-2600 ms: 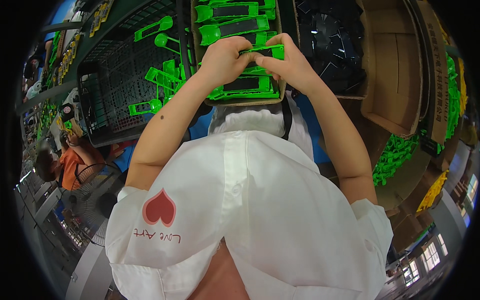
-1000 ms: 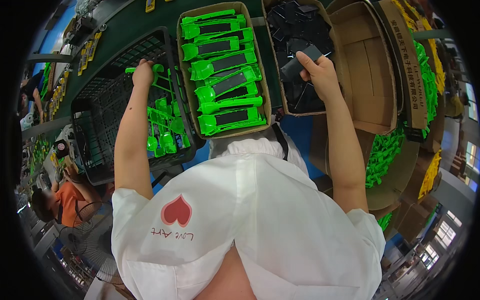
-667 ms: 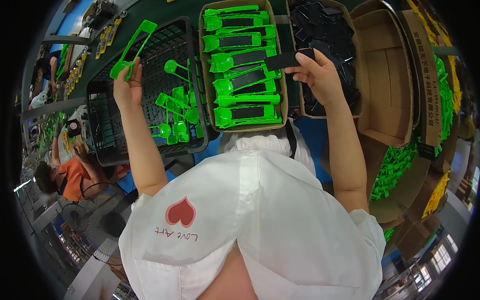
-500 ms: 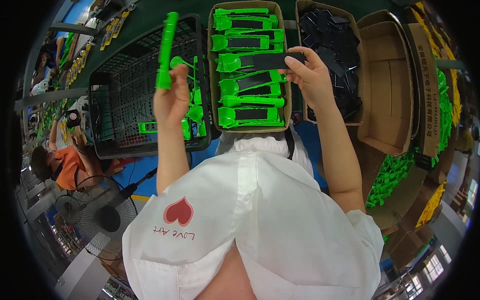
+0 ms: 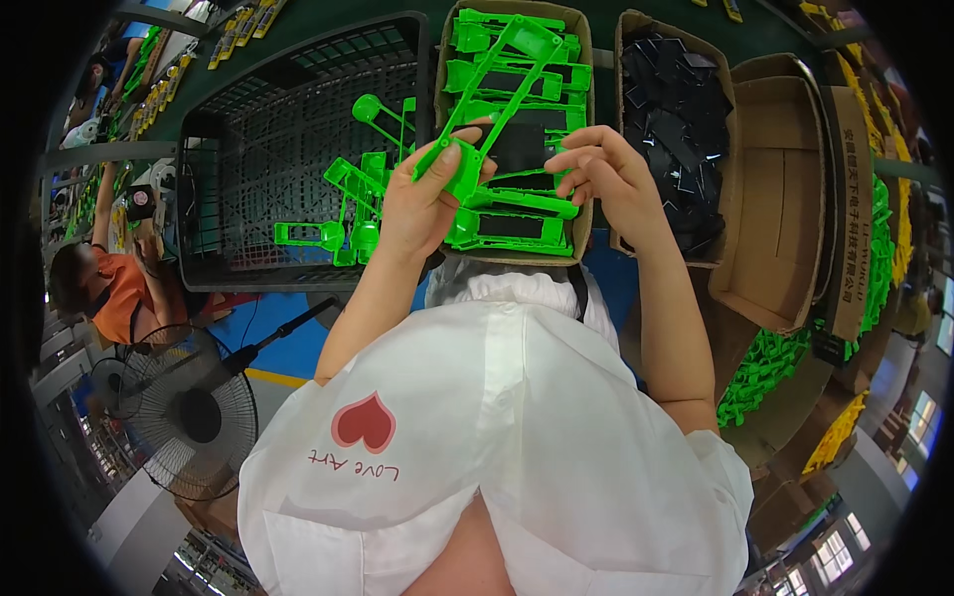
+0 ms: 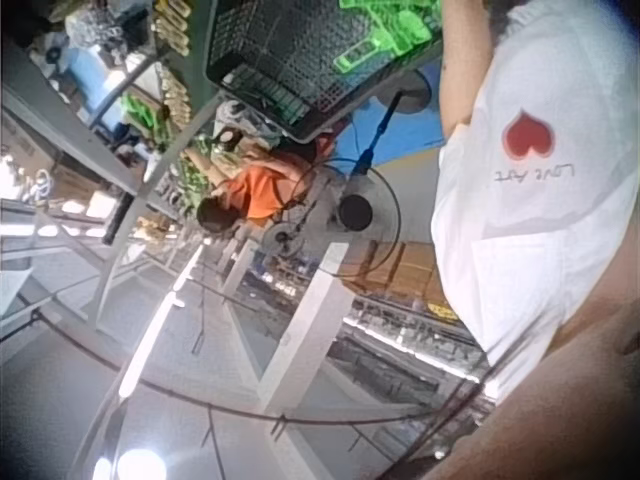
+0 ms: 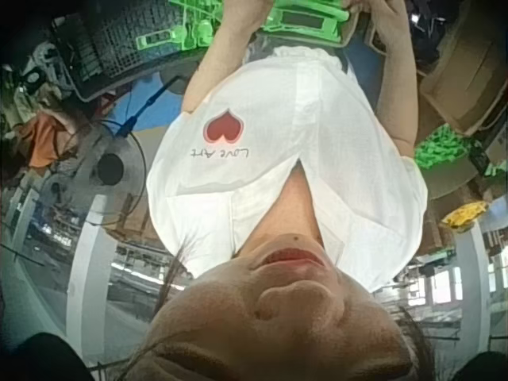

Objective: The person assembles flashlight housings by taking green plastic frames and black panels from separate containers, snapping each black panel into a green frame by hand, and stacking the assembled parts in a box.

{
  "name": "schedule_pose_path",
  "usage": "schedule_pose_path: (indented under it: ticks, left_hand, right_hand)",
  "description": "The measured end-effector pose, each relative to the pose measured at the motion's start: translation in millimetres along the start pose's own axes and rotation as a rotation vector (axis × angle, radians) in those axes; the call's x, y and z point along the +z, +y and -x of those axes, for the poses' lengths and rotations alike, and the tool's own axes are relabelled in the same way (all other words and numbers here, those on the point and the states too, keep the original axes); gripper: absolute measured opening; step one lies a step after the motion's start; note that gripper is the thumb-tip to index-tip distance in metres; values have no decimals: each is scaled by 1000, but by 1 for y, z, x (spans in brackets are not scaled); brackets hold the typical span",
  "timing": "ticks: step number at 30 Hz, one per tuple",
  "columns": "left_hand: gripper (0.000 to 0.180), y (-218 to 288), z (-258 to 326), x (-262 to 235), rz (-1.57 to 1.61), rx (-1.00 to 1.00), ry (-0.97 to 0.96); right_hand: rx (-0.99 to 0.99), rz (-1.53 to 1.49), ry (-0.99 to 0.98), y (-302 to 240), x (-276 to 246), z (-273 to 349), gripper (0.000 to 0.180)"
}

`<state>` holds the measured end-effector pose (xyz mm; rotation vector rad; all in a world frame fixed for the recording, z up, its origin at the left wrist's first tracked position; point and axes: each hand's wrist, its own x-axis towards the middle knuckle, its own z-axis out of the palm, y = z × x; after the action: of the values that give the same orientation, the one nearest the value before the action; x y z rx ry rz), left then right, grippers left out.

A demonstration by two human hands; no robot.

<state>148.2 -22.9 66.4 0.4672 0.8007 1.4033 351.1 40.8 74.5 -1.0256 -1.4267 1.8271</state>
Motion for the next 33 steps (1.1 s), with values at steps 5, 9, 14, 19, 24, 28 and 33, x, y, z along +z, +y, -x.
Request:
schedule_pose_path:
  ticks: [5, 9, 14, 19, 24, 28, 33]
  left_hand:
    - [25, -7, 1, 2, -307, 5, -122]
    - [18, 5, 1, 4, -517, 153, -132]
    - [26, 12, -5, -1, -900, 520, -150]
    - [37, 10, -3, 0, -1219, 688, -76]
    - [45, 5, 8, 7, -1489, 884, -29]
    - [38, 2, 20, 4, -1021, 792, -60]
    - [35, 20, 13, 3, -1241, 837, -60]
  right_hand:
    - [99, 129, 24, -3, 19, 2, 21]
    - [88, 143, 56, -5, 19, 6, 19]
    - [29, 149, 89, -4, 20, 5, 19]
    - [-4, 104, 127, -5, 27, 6, 20]
    - [1, -51, 165, 3, 33, 4, 18]
    - [-18, -72, 171, 5, 29, 5, 18]
    - [-28, -59, 138, 6, 23, 11, 18]
